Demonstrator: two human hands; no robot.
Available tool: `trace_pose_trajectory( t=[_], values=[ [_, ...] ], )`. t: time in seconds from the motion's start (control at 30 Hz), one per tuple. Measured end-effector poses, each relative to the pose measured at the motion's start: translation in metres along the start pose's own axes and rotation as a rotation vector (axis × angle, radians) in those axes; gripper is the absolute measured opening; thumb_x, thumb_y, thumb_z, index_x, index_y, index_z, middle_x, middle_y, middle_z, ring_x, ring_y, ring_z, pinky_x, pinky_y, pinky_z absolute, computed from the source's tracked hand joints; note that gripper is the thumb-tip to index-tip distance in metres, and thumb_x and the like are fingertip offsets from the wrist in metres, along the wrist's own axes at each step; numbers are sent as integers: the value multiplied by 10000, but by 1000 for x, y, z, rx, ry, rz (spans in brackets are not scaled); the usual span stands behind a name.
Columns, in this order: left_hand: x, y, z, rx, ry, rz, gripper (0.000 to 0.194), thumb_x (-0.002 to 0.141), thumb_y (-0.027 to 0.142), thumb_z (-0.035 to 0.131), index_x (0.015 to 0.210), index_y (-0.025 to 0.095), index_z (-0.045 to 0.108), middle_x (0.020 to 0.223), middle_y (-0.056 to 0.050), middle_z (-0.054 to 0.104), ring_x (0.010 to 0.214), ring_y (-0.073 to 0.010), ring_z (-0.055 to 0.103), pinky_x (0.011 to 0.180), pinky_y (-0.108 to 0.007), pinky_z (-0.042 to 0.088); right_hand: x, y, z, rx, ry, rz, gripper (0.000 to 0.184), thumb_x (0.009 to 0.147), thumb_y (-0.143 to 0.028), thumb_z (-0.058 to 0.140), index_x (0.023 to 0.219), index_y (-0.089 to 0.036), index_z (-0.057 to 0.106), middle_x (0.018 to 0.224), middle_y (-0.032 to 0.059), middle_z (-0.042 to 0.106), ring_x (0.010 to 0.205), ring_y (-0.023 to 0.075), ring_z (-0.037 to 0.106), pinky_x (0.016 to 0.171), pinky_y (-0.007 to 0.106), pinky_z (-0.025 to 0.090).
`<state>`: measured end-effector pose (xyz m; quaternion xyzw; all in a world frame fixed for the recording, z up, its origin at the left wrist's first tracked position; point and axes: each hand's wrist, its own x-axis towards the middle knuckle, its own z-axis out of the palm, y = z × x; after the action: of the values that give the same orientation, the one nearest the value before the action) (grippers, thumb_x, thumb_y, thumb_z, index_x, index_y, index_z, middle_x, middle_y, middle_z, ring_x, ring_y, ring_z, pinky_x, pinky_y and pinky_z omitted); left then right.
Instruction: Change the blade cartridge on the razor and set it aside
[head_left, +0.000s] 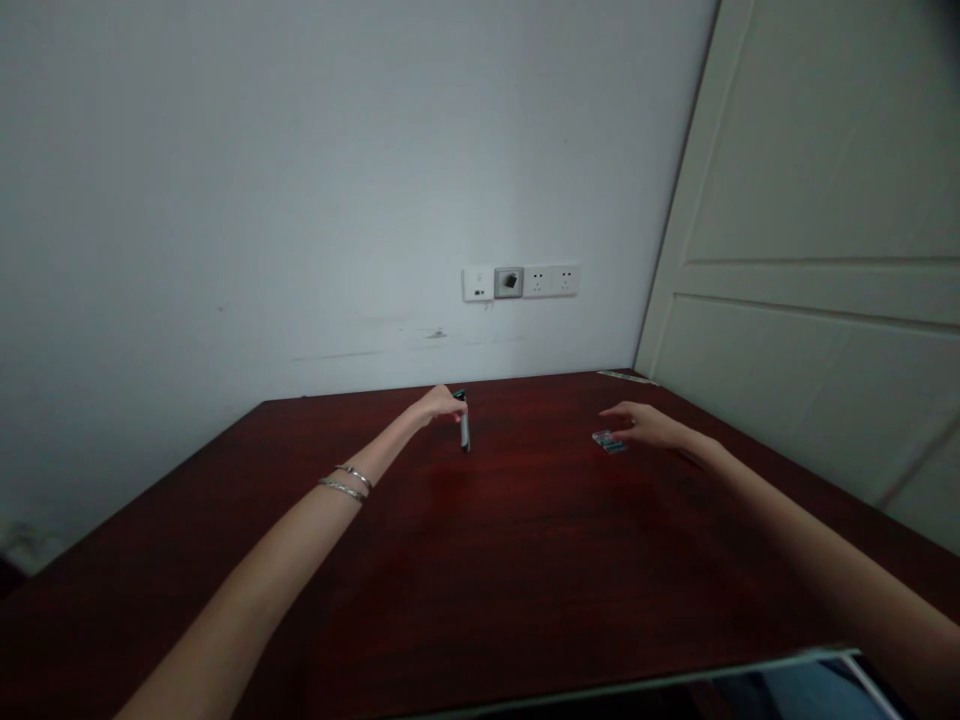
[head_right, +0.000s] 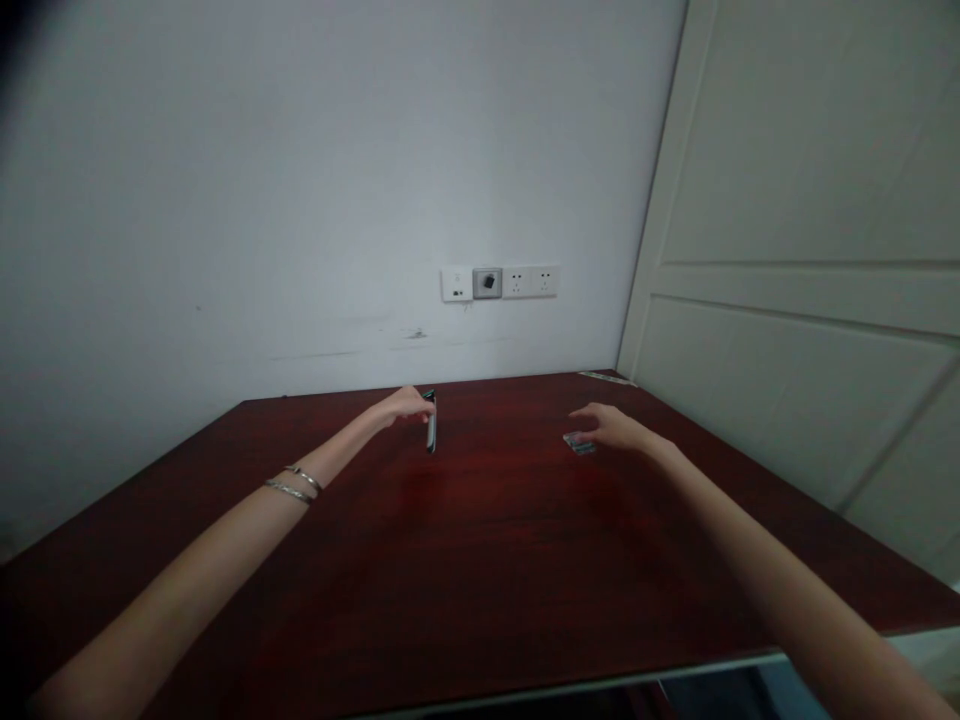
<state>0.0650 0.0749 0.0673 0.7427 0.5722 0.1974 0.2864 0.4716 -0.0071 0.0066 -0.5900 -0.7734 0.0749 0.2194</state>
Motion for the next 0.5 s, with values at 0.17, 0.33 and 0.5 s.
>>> trace_pose_trajectory(
  t=[0.17,0.33,0.5],
  values=[
    [-21,-30,-35,220,-212,-105,180,571,235,606,456,98,593,509,-44,588,433,-72,421,412,-196,237,-1,10,7,22,-157,-4,711,607,-471,666,1239,-176,525,1258,125,519,1132,301,491,964,402,390],
    [-32,-51,-38,296,-294,-156,207,568,225,639,409,116,563,426,-37,547,434,-87,455,436,-187,323,2,20,15,58,-205,58,772,616,-501,660,1293,-184,469,1295,117,495,1163,305,470,1003,412,353],
    [-28,-64,-31,290,-331,-171,230,555,211,689,394,112,558,427,-40,548,439,-96,483,491,-212,394,5,28,21,136,-235,94,825,599,-512,672,1316,-177,440,1316,106,478,1189,301,450,1018,399,344]
  ],
)
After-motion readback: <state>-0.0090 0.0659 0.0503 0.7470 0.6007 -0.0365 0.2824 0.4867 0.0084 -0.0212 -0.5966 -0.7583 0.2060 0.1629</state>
